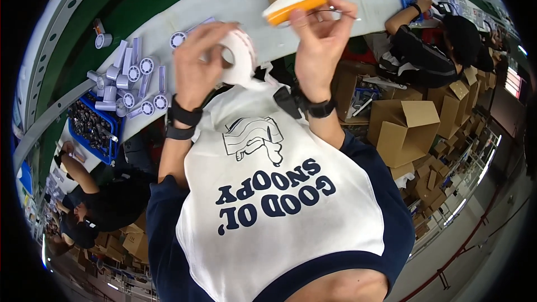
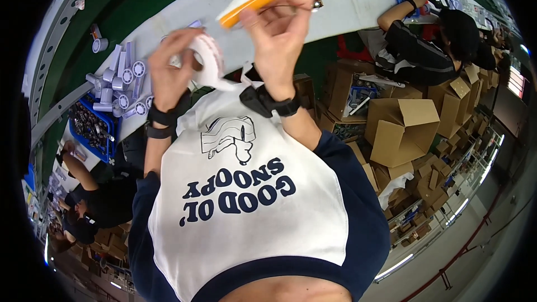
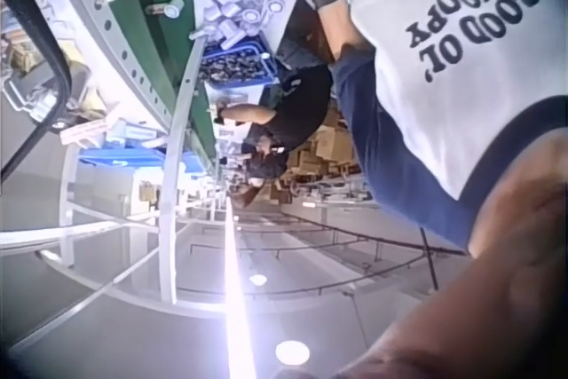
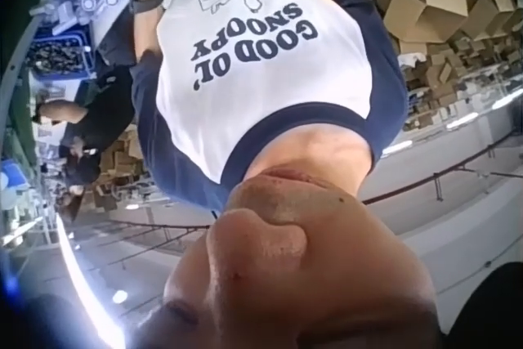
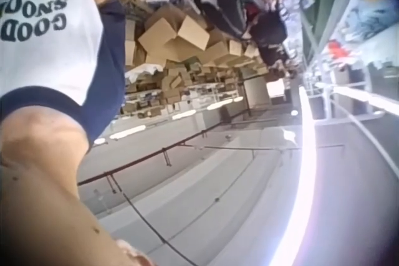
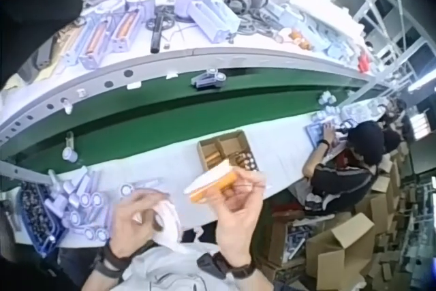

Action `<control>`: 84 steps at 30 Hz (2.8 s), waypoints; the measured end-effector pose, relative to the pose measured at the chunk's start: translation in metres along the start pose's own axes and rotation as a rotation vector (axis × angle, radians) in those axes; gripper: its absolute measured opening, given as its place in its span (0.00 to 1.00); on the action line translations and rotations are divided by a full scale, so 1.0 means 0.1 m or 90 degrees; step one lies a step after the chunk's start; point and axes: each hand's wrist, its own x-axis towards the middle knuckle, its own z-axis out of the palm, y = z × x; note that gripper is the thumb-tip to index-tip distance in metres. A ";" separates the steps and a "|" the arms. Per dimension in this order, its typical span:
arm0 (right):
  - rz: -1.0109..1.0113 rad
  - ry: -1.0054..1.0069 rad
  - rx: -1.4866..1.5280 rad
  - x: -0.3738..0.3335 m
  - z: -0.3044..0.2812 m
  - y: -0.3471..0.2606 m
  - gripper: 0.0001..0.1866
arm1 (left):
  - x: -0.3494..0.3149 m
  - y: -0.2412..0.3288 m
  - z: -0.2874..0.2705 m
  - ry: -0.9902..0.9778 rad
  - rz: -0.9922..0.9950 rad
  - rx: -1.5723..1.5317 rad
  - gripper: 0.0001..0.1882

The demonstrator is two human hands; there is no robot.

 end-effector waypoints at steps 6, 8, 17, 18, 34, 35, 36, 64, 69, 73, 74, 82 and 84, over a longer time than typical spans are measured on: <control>-0.013 0.011 0.182 0.49 -0.35 0.07 0.24 | -0.60 -1.68 0.70 -0.083 -0.176 0.136 0.27; 0.054 -0.056 0.115 0.34 -0.41 0.15 0.25 | -0.50 -1.88 0.73 -0.057 -0.132 0.197 0.27; 0.156 -0.111 0.002 -0.09 -0.53 0.29 0.27 | -0.19 -2.31 0.30 0.084 -0.120 0.621 0.20; 0.153 -0.111 0.000 -0.11 -0.54 0.29 0.27 | -0.19 -2.34 0.30 0.066 -0.101 0.649 0.18; 0.162 -0.147 -0.129 -0.32 -0.47 0.39 0.28 | -0.26 -2.56 0.44 0.027 -0.080 0.596 0.09; 0.165 -0.161 -0.119 -0.33 -0.46 0.42 0.28 | -0.26 -2.50 0.49 0.025 -0.078 0.583 0.09; 0.168 -0.176 -0.110 -0.33 -0.45 0.48 0.28 | -0.29 -2.45 0.49 0.029 -0.070 0.564 0.08; -0.094 -0.729 -0.547 0.08 0.18 2.31 0.15 | -0.24 -2.50 0.26 0.157 -0.070 0.105 0.09; -0.095 -0.756 -0.519 0.11 0.19 2.33 0.17 | -0.24 -2.55 0.25 0.155 -0.050 0.110 0.10; -0.024 -0.722 -0.461 0.12 0.15 2.29 0.16 | -0.25 -2.54 0.27 0.155 -0.033 0.107 0.11; -0.021 -0.723 -0.461 0.13 0.16 2.26 0.16 | -0.25 -2.52 0.27 0.156 -0.027 0.111 0.12; 0.086 -0.725 -0.358 0.15 0.27 2.21 0.12 | -0.23 -2.52 0.24 0.136 -0.041 0.119 0.12; 0.054 -0.776 -0.395 0.19 0.24 2.30 0.14 | -0.22 -2.53 0.25 0.134 -0.045 0.112 0.12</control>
